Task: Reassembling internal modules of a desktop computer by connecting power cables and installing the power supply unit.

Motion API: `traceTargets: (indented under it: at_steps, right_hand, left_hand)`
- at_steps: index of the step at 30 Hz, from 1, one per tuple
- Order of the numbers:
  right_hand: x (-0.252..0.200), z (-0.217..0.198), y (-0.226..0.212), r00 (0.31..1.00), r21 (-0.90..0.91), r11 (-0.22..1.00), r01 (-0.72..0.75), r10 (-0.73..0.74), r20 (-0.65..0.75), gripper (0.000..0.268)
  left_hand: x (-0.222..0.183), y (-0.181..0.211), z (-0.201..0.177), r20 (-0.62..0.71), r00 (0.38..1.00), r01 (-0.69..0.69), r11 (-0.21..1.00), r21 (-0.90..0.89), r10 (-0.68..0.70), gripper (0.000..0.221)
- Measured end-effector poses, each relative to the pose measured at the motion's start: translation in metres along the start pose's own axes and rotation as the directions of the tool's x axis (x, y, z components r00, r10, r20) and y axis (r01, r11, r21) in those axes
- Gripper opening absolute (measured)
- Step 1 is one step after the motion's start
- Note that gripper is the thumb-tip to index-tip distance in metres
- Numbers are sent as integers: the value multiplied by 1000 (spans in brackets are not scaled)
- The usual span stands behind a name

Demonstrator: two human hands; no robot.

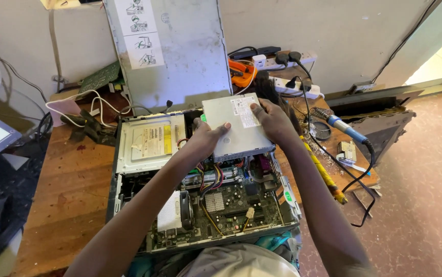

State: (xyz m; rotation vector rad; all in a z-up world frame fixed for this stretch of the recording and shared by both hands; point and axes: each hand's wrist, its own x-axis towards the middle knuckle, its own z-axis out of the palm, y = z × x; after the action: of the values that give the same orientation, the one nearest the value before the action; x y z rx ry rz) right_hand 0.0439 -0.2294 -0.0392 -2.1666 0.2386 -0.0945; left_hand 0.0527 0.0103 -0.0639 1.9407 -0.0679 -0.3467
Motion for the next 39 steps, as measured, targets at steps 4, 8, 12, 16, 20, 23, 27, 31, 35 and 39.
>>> traceTargets:
  at_steps: [4,8,12,16,20,23,27,31,35,39]
  right_hand:
    - [0,0,-1,1000,-1,1000,-5,5,0,53]
    - [7,1,8,1000,1,1000,-12,12,-1,54]
    - [5,1,5,1000,2,1000,-9,9,4,53]
    - [6,-1,6,1000,-9,1000,4,-4,9,53]
    - [-12,-5,-23,1000,33,999,-15,15,12,47]
    - [-16,-4,-18,1000,16,1000,-23,23,17,45]
    - [-31,-6,-38,999,-21,1000,-17,18,28,44]
    - [-10,-3,-16,999,-19,999,36,-36,11,43]
    - [-16,0,-15,994,173,980,102,-105,6,41]
    - [-14,0,6,987,255,953,162,-158,-36,38]
  left_hand:
    - [-5,6,1,23,1000,10,999,32,-11,103]
    - [2,-1,-1,32,999,-4,1000,20,3,106]
    - [0,2,0,62,998,-7,999,32,5,112]
    - [-12,15,-2,101,995,-8,1000,24,6,130]
    - [-32,46,-5,101,994,23,998,55,-29,129]
    - [-17,26,2,80,996,42,999,27,-44,131]
    - [-67,68,-6,69,997,41,997,-59,-37,135]
    - [-53,49,-4,81,997,4,996,-84,3,125]
    - [-40,45,-6,34,997,-75,997,-24,75,118]
    - [-71,66,-1,26,991,-132,991,18,131,97]
